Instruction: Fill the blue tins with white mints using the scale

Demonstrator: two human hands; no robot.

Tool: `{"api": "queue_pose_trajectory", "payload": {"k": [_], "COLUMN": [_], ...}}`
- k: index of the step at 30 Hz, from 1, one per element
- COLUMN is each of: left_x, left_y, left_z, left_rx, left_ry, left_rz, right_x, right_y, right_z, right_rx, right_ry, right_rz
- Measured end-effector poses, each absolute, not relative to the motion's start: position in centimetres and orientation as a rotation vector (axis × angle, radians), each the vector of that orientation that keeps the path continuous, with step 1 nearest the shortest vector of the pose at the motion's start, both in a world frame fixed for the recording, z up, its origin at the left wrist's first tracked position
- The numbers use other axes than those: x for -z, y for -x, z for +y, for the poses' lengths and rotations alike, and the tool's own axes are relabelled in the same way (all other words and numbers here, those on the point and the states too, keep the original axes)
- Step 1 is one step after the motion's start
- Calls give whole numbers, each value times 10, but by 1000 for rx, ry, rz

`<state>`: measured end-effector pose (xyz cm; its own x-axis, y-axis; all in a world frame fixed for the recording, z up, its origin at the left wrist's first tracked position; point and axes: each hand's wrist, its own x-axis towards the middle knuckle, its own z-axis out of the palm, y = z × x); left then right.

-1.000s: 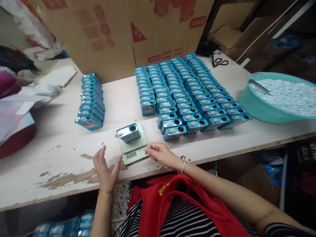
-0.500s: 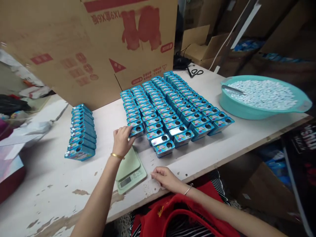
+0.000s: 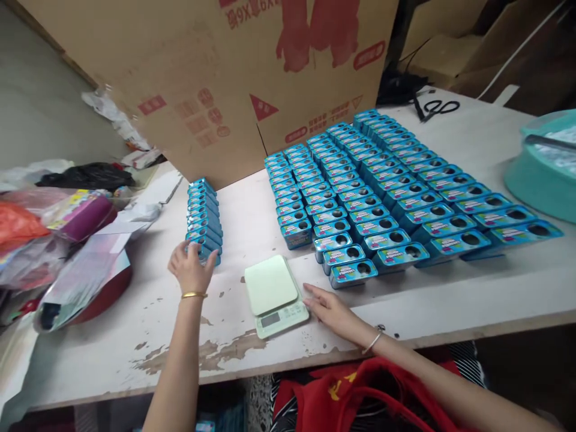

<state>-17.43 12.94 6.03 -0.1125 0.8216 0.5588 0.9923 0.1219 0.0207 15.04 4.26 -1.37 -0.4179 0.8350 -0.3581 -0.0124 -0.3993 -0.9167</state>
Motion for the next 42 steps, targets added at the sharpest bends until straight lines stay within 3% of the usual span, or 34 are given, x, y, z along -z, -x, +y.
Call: {"api": "queue_pose_trajectory", "payload": {"k": [6, 11, 15, 21, 24, 28, 31, 37, 42], "left_x": [-55, -101, -127, -109, -113, -121, -96, -11, 15], "left_y": [215, 189, 148, 113, 119, 143, 162, 166, 151], "left_z": [123, 106, 85, 80, 76, 54, 23, -35, -49], "left_rx": [285, 201, 47, -130, 80, 647, 905, 959, 957], "left_ry": [1999, 2157, 2382, 2556, 2561, 2319, 2002, 1918, 1827], "left_rz": [-1896, -1711, -1617, -1617, -1646, -1836, -2178, -2471, -2499], "right_x": [10, 11, 11, 6, -5, -22, -29, -15, -7], "right_y": [-130, -104, -82, -88, -106, -126, -135, -153, -170], "right_z": [54, 63, 67, 56, 48, 38, 29, 14, 15], "right_rx": [-1731, -1717, -1826, -2067, -2183, -2318, -2409, -2487, -2500], "right_ry": [1025, 956, 1046, 1176, 1157, 1070, 1057, 973, 1012], "right_rz": [-1523, -1613, -1398, -1034, -843, -506, -302, -482, -541]}}
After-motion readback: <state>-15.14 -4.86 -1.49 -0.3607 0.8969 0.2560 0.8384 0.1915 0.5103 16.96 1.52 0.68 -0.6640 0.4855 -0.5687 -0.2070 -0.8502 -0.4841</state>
